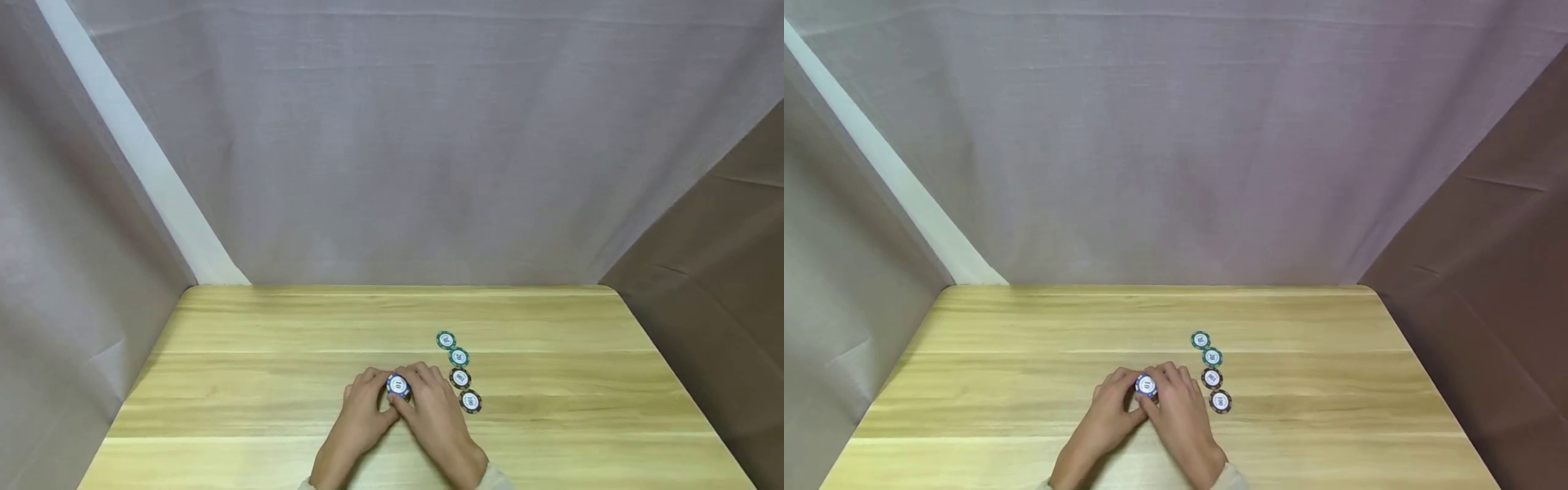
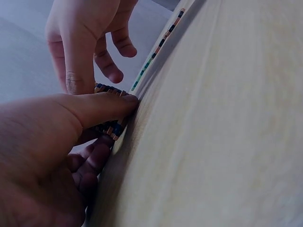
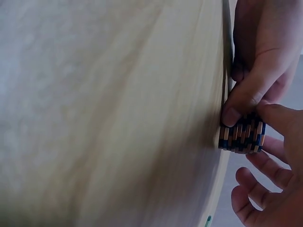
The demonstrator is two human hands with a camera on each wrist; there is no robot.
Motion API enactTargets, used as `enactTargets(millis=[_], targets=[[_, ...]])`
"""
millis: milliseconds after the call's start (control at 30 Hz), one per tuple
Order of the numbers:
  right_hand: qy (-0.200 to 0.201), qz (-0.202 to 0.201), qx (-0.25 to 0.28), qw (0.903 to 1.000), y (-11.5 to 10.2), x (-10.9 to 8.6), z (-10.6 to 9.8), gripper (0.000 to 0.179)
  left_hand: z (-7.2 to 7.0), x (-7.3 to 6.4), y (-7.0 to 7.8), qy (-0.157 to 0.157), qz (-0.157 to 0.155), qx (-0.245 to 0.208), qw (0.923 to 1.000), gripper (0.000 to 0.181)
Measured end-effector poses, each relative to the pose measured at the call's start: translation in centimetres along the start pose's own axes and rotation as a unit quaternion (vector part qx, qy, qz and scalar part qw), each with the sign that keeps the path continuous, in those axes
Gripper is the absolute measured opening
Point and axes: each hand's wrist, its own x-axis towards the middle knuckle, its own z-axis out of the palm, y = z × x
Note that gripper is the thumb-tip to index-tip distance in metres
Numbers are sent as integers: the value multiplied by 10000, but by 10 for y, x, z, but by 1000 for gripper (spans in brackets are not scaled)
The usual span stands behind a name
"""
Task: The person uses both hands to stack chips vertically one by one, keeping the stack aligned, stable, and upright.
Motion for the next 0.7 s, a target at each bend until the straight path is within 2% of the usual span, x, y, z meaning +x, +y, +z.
enactTargets(millis=[233, 533, 700], targets=[[-61, -44, -146, 9999, 12, -2, -3, 46, 0, 1, -2, 31, 35, -27, 10000, 49], [286, 262, -594, 9975, 56, -7, -12, 32, 7, 9, -8, -2, -132, -171, 9998, 49], [331, 419, -461, 9975, 74, -7, -11, 29, 10, 9, -10, 80, -75, -237, 9997, 49]])
